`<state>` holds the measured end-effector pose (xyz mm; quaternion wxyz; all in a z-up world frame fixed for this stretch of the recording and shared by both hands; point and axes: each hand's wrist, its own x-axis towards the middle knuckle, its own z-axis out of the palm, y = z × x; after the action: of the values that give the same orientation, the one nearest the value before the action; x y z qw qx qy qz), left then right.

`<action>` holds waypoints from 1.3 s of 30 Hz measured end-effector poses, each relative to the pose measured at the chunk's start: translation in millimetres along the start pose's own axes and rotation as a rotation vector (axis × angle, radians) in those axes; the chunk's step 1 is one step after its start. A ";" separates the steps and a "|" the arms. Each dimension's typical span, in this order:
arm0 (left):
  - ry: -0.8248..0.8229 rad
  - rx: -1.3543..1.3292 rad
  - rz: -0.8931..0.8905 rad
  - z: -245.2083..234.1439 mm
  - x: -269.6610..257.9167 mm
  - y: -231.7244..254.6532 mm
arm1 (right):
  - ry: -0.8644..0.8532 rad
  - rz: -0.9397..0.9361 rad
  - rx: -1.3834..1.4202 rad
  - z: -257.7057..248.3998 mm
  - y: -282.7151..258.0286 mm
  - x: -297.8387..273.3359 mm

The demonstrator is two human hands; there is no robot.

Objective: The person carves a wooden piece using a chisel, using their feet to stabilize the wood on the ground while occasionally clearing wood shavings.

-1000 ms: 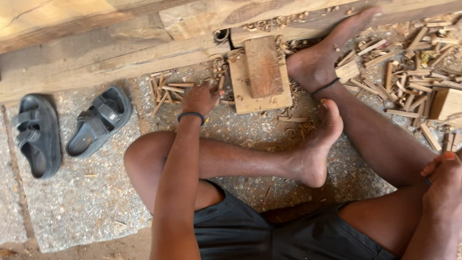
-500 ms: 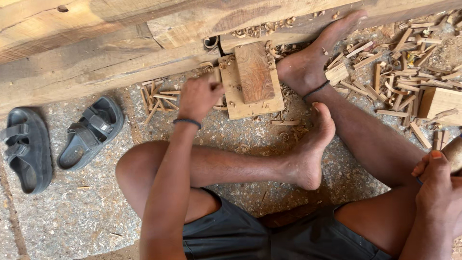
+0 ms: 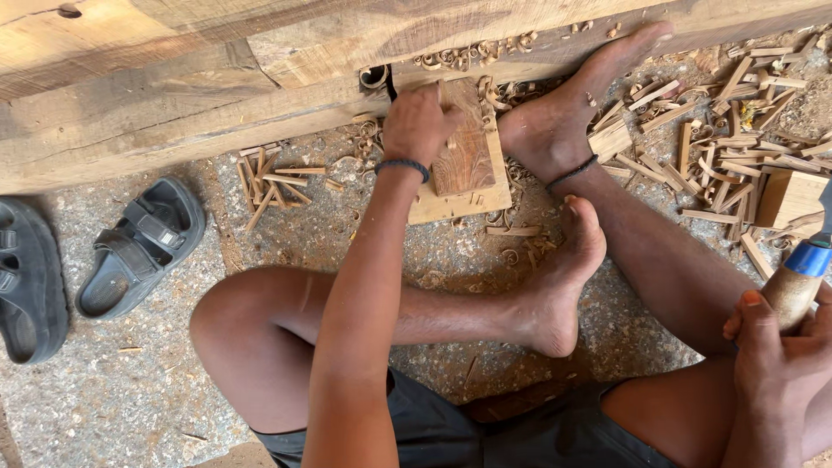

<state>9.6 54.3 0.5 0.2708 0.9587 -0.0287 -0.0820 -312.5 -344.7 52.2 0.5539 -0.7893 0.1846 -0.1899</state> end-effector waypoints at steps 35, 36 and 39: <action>0.158 0.336 0.599 -9.1 -10.7 -13.9 | -0.036 -0.188 -0.468 -4.2 9.8 0.0; 0.156 0.334 0.575 -8.4 -11.9 -12.9 | -0.038 -0.190 -0.471 -3.8 9.8 0.4; 0.244 0.388 0.534 -5.2 -18.1 -10.8 | -0.052 -0.198 -0.473 -4.4 11.8 1.1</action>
<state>-7.2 67.9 1.7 0.0969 0.9537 -0.2611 0.1137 -314.7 -352.5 42.5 0.3372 -0.9158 0.1312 -0.1745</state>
